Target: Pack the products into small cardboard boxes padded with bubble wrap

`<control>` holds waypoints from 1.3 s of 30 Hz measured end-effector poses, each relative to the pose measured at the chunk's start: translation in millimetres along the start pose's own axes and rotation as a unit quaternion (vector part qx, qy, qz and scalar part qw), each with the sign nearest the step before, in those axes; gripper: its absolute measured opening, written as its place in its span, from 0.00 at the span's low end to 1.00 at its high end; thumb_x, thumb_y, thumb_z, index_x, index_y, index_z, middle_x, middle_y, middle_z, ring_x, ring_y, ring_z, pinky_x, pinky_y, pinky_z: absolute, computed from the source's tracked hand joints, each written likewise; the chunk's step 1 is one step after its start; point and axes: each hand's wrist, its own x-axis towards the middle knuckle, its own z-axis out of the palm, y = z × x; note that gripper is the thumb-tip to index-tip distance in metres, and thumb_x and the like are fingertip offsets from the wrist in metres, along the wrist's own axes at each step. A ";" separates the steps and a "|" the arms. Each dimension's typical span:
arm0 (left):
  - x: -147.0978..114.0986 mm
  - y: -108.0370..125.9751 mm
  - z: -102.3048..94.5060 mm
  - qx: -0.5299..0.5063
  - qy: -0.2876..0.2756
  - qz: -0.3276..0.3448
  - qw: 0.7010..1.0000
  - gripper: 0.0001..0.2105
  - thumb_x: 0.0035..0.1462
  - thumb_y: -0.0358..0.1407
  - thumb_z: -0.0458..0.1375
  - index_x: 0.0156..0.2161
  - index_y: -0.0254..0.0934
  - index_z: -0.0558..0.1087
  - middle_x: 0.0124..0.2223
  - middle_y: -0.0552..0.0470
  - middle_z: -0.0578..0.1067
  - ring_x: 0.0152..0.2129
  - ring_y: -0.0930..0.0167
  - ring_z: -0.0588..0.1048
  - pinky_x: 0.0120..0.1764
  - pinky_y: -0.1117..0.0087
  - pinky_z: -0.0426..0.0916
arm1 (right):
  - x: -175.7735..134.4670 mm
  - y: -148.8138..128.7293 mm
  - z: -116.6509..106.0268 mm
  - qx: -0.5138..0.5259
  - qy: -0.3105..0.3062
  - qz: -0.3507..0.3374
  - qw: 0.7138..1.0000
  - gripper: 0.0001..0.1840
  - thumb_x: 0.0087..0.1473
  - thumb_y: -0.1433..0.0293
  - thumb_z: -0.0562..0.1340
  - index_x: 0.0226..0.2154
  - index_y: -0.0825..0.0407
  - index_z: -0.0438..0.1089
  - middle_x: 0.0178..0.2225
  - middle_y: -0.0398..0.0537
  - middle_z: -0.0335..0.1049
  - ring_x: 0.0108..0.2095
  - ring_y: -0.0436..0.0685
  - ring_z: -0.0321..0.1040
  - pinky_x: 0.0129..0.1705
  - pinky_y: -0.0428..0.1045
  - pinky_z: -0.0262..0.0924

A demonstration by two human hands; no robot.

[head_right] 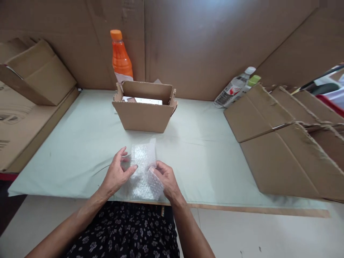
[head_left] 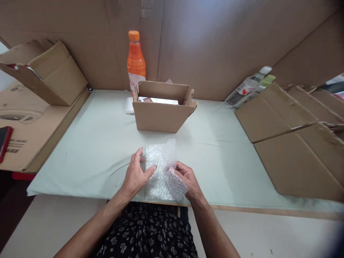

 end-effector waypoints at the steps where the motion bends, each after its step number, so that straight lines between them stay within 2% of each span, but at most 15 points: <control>1: 0.9 -1.2 0.1 0.046 -0.011 0.001 0.999 0.38 0.52 0.42 0.63 0.66 0.35 0.55 0.56 0.38 0.72 0.45 0.61 0.76 0.45 0.60 0.72 | -3.3 -2.1 0.3 0.046 -0.006 0.014 0.999 0.18 0.48 0.54 0.69 0.30 0.52 0.72 0.26 0.44 0.72 0.24 0.50 0.64 0.29 0.46 0.58; 5: 3.3 -2.5 9.0 0.229 -0.070 0.054 0.969 0.31 0.57 0.33 0.57 0.66 0.35 0.57 0.46 0.41 0.78 0.41 0.59 0.78 0.43 0.60 0.72 | -8.8 -4.6 -10.2 0.103 0.015 0.039 0.994 0.21 0.41 0.54 0.73 0.30 0.52 0.72 0.25 0.45 0.73 0.23 0.51 0.66 0.27 0.46 0.60; 8: 4.9 -2.3 16.1 0.296 -0.085 0.103 0.946 0.25 0.58 0.26 0.50 0.62 0.35 0.62 0.42 0.42 0.79 0.38 0.58 0.79 0.39 0.60 0.72 | -8.4 -0.3 -36.5 0.021 0.055 0.050 0.997 0.19 0.46 0.54 0.70 0.32 0.52 0.72 0.25 0.45 0.72 0.22 0.51 0.65 0.25 0.47 0.59; 11: 8.0 -2.1 6.7 0.302 -0.075 0.110 0.944 0.25 0.58 0.26 0.51 0.61 0.37 0.63 0.40 0.44 0.79 0.36 0.60 0.79 0.38 0.61 0.73 | -14.8 2.1 -68.0 -0.122 0.132 0.030 0.983 0.20 0.52 0.53 0.65 0.39 0.53 0.72 0.27 0.46 0.73 0.24 0.53 0.66 0.26 0.48 0.61; 14: 12.9 -1.3 -21.9 0.315 -0.007 0.140 0.939 0.21 0.60 0.33 0.55 0.59 0.33 0.65 0.46 0.39 0.77 0.41 0.56 0.77 0.41 0.56 0.73 | -30.6 -4.6 -82.8 -0.294 0.261 -0.039 0.919 0.22 0.55 0.55 0.62 0.46 0.53 0.72 0.34 0.51 0.77 0.31 0.59 0.72 0.31 0.52 0.67; 16: 15.5 0.0 -39.9 0.307 0.073 0.179 0.932 0.20 0.62 0.36 0.56 0.58 0.33 0.67 0.53 0.35 0.73 0.48 0.52 0.73 0.47 0.51 0.72 | -38.9 -13.1 -74.4 -0.382 0.308 -0.115 0.864 0.19 0.59 0.58 0.60 0.48 0.51 0.72 0.41 0.55 0.77 0.39 0.62 0.74 0.37 0.56 0.70; 19: 15.3 0.3 -41.6 0.280 0.105 0.254 0.920 0.18 0.64 0.33 0.52 0.58 0.36 0.67 0.57 0.37 0.71 0.54 0.55 0.70 0.55 0.50 0.68 | -30.2 -22.2 -36.6 -0.461 0.225 -0.239 0.825 0.16 0.64 0.66 0.57 0.51 0.48 0.71 0.50 0.55 0.75 0.50 0.63 0.71 0.49 0.61 0.69; 22: 11.8 -7.7 -13.0 0.291 -0.001 0.304 0.907 0.20 0.63 0.29 0.51 0.60 0.35 0.65 0.61 0.37 0.70 0.59 0.56 0.67 0.58 0.51 0.65 | 6.6 -16.0 4.5 -0.543 0.071 -0.285 0.787 0.21 0.63 0.73 0.54 0.57 0.50 0.68 0.60 0.57 0.67 0.61 0.64 0.62 0.59 0.64 0.62; 24: 10.4 -17.8 6.8 0.316 -0.051 0.301 0.898 0.23 0.62 0.31 0.53 0.62 0.32 0.64 0.64 0.35 0.67 0.62 0.54 0.64 0.60 0.49 0.63 | 32.7 -3.7 14.2 -0.596 -0.001 -0.273 0.755 0.23 0.63 0.73 0.55 0.60 0.53 0.65 0.64 0.58 0.62 0.65 0.66 0.56 0.60 0.63 0.61; 26: 11.1 -28.1 17.3 0.335 -0.073 0.291 0.893 0.24 0.62 0.34 0.53 0.63 0.31 0.63 0.66 0.35 0.65 0.64 0.53 0.62 0.62 0.48 0.59 | 46.1 10.0 2.1 -0.632 -0.040 -0.258 0.730 0.24 0.63 0.69 0.56 0.61 0.53 0.64 0.66 0.57 0.59 0.67 0.67 0.53 0.61 0.63 0.58; 28: 13.7 -35.1 18.0 0.339 -0.090 0.286 0.892 0.24 0.63 0.35 0.53 0.64 0.33 0.63 0.68 0.38 0.63 0.66 0.56 0.59 0.65 0.49 0.56 | 41.2 18.8 -28.6 -0.656 -0.022 -0.243 0.714 0.24 0.64 0.66 0.56 0.62 0.52 0.64 0.66 0.57 0.59 0.67 0.67 0.54 0.63 0.65 0.55; 31: 19.3 -38.2 9.4 0.324 -0.109 0.278 0.898 0.24 0.62 0.35 0.54 0.63 0.34 0.64 0.68 0.39 0.62 0.66 0.57 0.59 0.65 0.50 0.56 | 6.4 15.8 -85.2 -0.675 0.062 -0.227 0.700 0.22 0.65 0.68 0.55 0.59 0.51 0.66 0.62 0.58 0.65 0.64 0.68 0.59 0.60 0.67 0.57; 33: 21.2 -37.1 1.6 0.294 -0.118 0.284 0.905 0.22 0.63 0.35 0.54 0.61 0.34 0.66 0.68 0.38 0.62 0.66 0.56 0.59 0.64 0.48 0.57 | -23.1 6.4 -110.4 -0.681 0.053 -0.233 0.692 0.22 0.63 0.73 0.54 0.58 0.50 0.68 0.60 0.57 0.67 0.63 0.66 0.62 0.56 0.64 0.61; 35: 18.3 -34.9 -7.3 0.251 -0.119 0.305 0.911 0.20 0.64 0.36 0.54 0.60 0.34 0.68 0.68 0.37 0.62 0.67 0.55 0.57 0.63 0.47 0.58 | -47.2 -2.2 -116.8 -0.689 -0.015 -0.239 0.684 0.28 0.57 0.80 0.53 0.58 0.48 0.68 0.63 0.56 0.64 0.63 0.65 0.61 0.54 0.62 0.63; 39: -6.4 -30.3 -28.0 0.185 -0.163 0.350 0.904 0.25 0.62 0.42 0.58 0.62 0.38 0.66 0.66 0.40 0.65 0.67 0.55 0.56 0.64 0.45 0.57 | -58.7 -3.2 -93.9 -0.687 -0.127 -0.247 0.671 0.32 0.53 0.84 0.53 0.57 0.48 0.68 0.64 0.56 0.62 0.65 0.65 0.57 0.56 0.64 0.62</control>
